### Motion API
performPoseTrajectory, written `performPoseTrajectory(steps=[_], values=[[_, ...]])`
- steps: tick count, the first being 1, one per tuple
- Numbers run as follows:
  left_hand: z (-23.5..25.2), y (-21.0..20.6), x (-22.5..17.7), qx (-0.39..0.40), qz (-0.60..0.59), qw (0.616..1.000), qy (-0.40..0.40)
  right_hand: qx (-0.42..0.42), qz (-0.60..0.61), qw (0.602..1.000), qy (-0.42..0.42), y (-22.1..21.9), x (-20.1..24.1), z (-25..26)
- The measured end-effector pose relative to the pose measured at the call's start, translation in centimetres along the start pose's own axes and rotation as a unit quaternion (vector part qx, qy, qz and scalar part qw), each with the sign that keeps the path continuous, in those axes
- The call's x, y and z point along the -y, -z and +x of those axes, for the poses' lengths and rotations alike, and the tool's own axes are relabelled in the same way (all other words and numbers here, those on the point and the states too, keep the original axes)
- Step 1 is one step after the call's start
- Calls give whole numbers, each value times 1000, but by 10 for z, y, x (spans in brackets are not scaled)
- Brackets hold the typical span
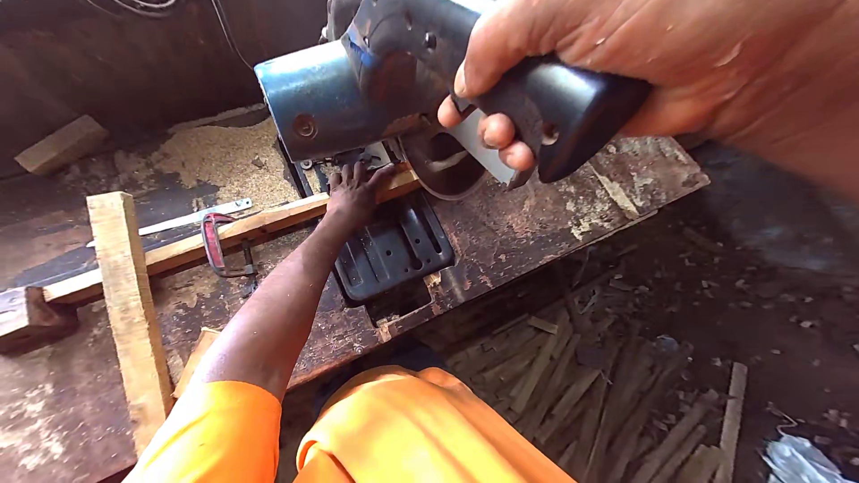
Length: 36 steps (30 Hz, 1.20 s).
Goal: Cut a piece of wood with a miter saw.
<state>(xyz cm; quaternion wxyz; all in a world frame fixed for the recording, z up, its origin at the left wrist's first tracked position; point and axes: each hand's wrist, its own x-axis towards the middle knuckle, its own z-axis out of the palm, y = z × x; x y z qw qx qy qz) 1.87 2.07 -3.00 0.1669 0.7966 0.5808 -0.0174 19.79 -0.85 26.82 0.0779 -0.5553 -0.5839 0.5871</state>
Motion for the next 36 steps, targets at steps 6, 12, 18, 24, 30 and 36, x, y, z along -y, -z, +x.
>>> performPoseTrajectory(steps=[6, 12, 18, 24, 30, 36], values=[[0, 0, -1, 3, -4, 1000, 5, 6, 9, 1000, 16, -2, -7, -1], [1, -1, -1, 1, 2, 1000, 2, -24, 9, 999, 20, -9, -8, -5], [-2, 0, -3, -13, -15, 1000, -1, -13, 15, 1000, 3, -4, -14, -6], [0, -1, -3, -8, -3, 1000, 0, -10, 17, 1000, -14, -6, -13, -4], [-2, 1, -2, -3, -4, 1000, -1, -9, -3, 1000, -8, -13, -9, -6], [-2, 1, -1, -7, -1, 1000, -8, -26, -10, 1000, -13, -16, -11, -8]])
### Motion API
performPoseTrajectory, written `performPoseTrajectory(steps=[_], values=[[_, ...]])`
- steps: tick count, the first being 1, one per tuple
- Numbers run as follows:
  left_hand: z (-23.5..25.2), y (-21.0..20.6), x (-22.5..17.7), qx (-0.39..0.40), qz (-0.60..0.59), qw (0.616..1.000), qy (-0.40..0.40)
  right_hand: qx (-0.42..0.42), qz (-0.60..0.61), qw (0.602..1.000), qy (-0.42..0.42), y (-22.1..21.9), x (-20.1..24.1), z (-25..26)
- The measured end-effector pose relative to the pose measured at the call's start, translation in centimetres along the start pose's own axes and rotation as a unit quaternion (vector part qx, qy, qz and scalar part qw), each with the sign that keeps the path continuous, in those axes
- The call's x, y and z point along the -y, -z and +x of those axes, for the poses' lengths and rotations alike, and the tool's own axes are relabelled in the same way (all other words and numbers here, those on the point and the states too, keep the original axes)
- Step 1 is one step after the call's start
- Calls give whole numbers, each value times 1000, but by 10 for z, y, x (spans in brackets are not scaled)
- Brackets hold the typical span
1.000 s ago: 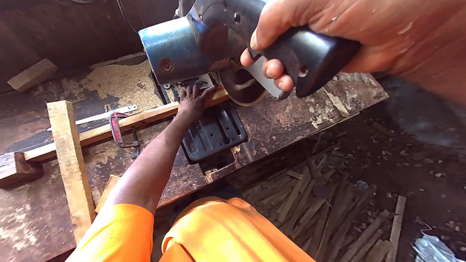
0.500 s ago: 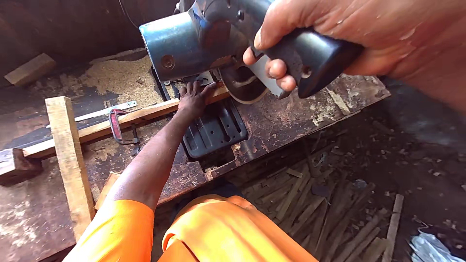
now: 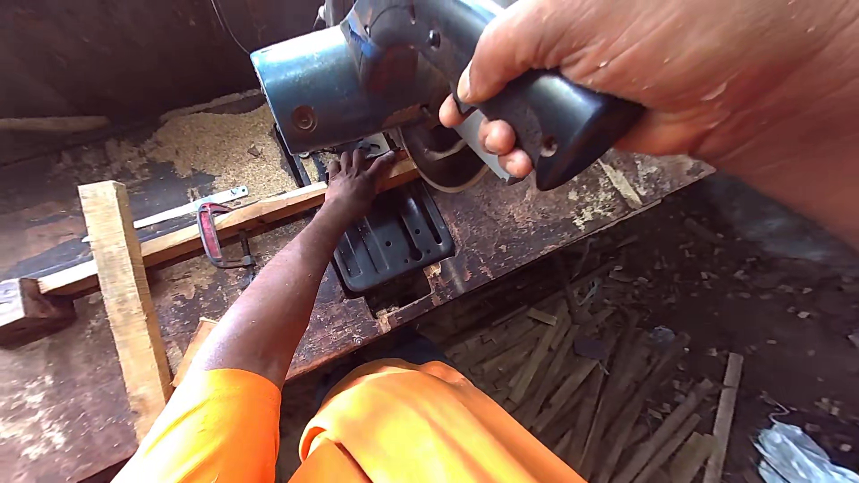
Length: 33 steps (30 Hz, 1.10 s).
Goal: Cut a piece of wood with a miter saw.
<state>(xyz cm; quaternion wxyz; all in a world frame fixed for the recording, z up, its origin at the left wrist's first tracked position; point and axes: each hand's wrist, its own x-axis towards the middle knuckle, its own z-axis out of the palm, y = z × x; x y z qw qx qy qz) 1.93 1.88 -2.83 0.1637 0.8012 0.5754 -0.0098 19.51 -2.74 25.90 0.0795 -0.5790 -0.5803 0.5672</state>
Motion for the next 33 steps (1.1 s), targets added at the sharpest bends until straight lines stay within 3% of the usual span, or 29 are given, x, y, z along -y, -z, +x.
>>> performPoseTrajectory(steps=[7, 9, 12, 16, 22, 25, 29, 33], values=[[1, -1, 1, 0, 5, 1000, 0, 8, 3, 1000, 7, 3, 6, -1], [1, -2, 2, -8, 1, 1000, -2, -5, 3, 998, 69, -2, 14, -7], [-1, -2, 2, -5, -8, 1000, -1, 54, 50, 988, 138, 5, 14, -6], [0, -2, 2, -6, -9, 1000, 4, 96, 48, 993, 44, 30, 9, 7], [0, 0, 0, -3, -1, 1000, 5, -69, 33, 995, 71, -19, 18, -13], [1, -1, 1, -3, 1, 1000, 5, -77, 23, 995, 51, -19, 16, -13], [1, -1, 1, -3, 2, 1000, 5, 14, 26, 999, 20, 12, -3, -2], [2, -3, 1, -2, 3, 1000, 5, -79, 35, 995, 54, -22, 11, -15]])
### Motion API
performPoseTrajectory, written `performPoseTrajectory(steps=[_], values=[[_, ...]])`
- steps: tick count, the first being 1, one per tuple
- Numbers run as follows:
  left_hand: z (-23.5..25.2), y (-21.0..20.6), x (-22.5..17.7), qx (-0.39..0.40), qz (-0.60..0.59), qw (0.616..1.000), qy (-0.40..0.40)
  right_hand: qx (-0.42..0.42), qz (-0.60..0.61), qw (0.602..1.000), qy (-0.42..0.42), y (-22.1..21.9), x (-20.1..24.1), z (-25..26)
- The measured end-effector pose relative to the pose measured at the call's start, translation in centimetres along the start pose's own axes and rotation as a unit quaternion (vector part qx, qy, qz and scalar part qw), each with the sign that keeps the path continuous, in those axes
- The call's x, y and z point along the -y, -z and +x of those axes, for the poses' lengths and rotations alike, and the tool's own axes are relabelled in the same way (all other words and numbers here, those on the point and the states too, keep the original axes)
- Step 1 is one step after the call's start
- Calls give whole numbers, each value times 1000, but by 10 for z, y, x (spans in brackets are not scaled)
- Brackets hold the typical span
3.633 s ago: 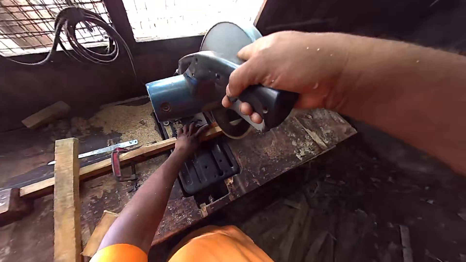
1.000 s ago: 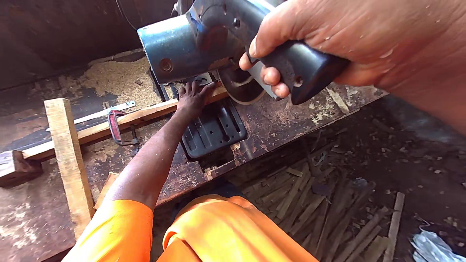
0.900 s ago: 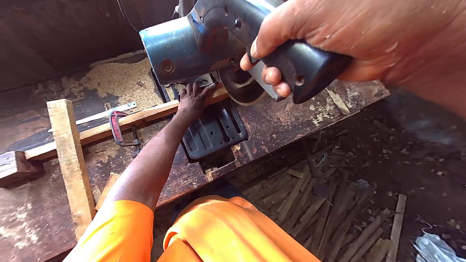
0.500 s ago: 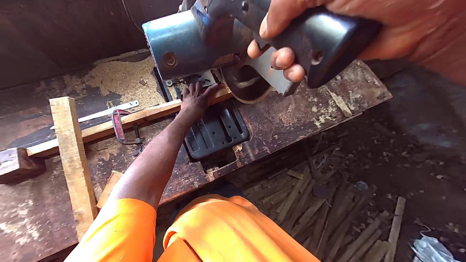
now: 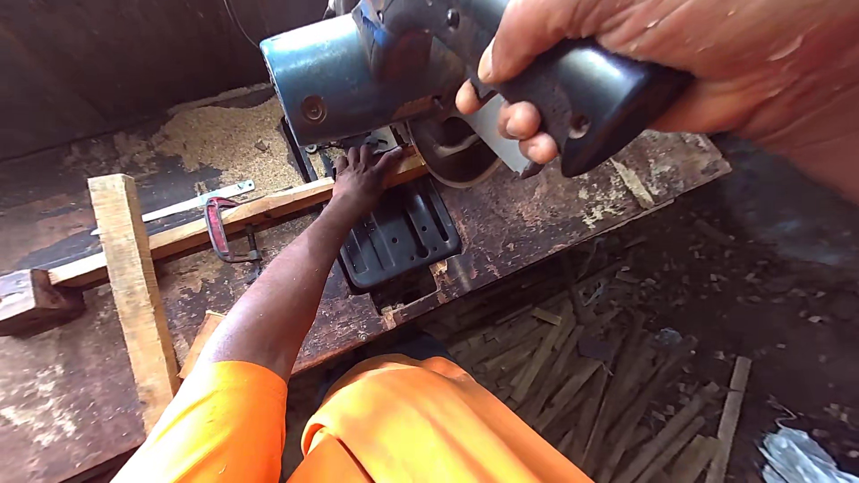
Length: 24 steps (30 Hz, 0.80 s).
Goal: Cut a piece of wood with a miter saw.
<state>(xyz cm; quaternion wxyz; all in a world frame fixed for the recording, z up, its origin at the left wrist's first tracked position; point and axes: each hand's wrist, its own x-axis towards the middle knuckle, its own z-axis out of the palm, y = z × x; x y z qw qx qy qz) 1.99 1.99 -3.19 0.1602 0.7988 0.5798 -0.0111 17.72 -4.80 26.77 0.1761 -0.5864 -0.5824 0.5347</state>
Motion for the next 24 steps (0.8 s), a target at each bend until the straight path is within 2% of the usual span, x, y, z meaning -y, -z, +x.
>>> performPoseTrajectory(steps=[7, 10, 11, 13, 17, 18, 21, 24], values=[[-2, 2, -1, -3, -8, 1000, 1, -10, -1, 1000, 8, -5, 0, -3], [-2, 2, -2, 1, -9, 1000, 3, 62, 1, 998, -16, 18, -9, 6], [-2, 1, -2, 1, -7, 1000, 4, 74, 0, 997, -23, 23, -12, 9], [-1, 1, -1, -2, -2, 1000, 4, 33, -16, 999, -15, 15, -12, 7], [0, 1, -1, 0, 0, 1000, 4, 110, 13, 994, -9, 29, -22, 17], [-1, 1, -2, 1, 0, 1000, 3, 102, 17, 995, -7, 26, -21, 14], [-1, 3, -2, 2, -5, 1000, 3, 8, 23, 1000, 16, -1, -9, 0], [-1, 3, -2, 2, -4, 1000, 2, -13, 22, 1000, 15, -7, -6, -4]])
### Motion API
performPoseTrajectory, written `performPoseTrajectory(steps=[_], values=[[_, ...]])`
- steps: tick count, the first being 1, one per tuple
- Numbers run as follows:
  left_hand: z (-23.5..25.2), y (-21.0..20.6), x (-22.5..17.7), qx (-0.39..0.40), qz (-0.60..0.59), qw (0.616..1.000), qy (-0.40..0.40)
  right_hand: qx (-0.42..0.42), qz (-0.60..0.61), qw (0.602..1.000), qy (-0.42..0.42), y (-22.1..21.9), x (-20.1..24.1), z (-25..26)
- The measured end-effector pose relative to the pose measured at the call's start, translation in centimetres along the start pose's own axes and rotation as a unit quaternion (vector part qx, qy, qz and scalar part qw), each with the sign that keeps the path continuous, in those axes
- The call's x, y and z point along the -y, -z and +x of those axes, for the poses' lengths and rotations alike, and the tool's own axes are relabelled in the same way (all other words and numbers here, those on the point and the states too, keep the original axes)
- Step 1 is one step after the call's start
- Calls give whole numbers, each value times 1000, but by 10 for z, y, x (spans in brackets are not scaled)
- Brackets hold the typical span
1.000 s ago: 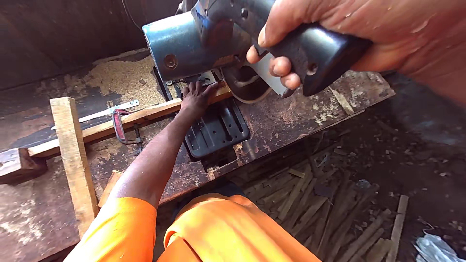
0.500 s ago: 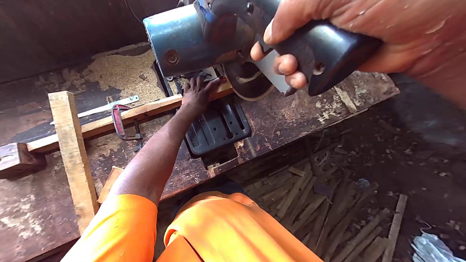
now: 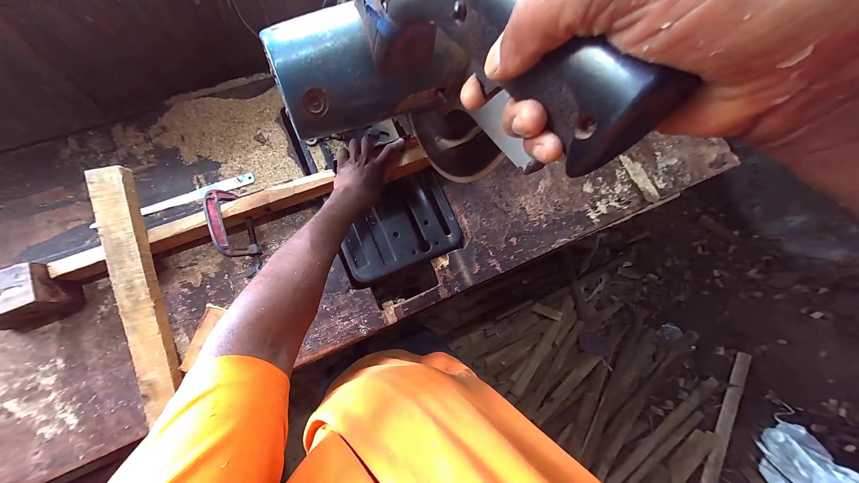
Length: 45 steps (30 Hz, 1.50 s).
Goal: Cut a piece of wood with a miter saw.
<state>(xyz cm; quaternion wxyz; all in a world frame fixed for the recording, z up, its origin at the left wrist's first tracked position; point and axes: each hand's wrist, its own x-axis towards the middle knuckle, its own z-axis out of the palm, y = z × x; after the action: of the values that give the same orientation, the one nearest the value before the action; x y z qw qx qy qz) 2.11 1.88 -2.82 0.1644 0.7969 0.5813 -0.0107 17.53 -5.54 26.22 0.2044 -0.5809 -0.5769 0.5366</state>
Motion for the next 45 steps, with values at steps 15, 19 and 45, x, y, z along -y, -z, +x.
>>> performPoseTrajectory(steps=[15, 19, 45], values=[[1, -1, 1, 4, -1, 1000, 1, 61, -31, 992, -102, 22, -18, 15], [2, -1, 1, 6, 4, 1000, 1, 77, -20, 994, -72, 16, -16, 9], [-1, 0, 1, 1, -11, 1000, -4, -16, -53, 998, 10, -13, -23, -17]])
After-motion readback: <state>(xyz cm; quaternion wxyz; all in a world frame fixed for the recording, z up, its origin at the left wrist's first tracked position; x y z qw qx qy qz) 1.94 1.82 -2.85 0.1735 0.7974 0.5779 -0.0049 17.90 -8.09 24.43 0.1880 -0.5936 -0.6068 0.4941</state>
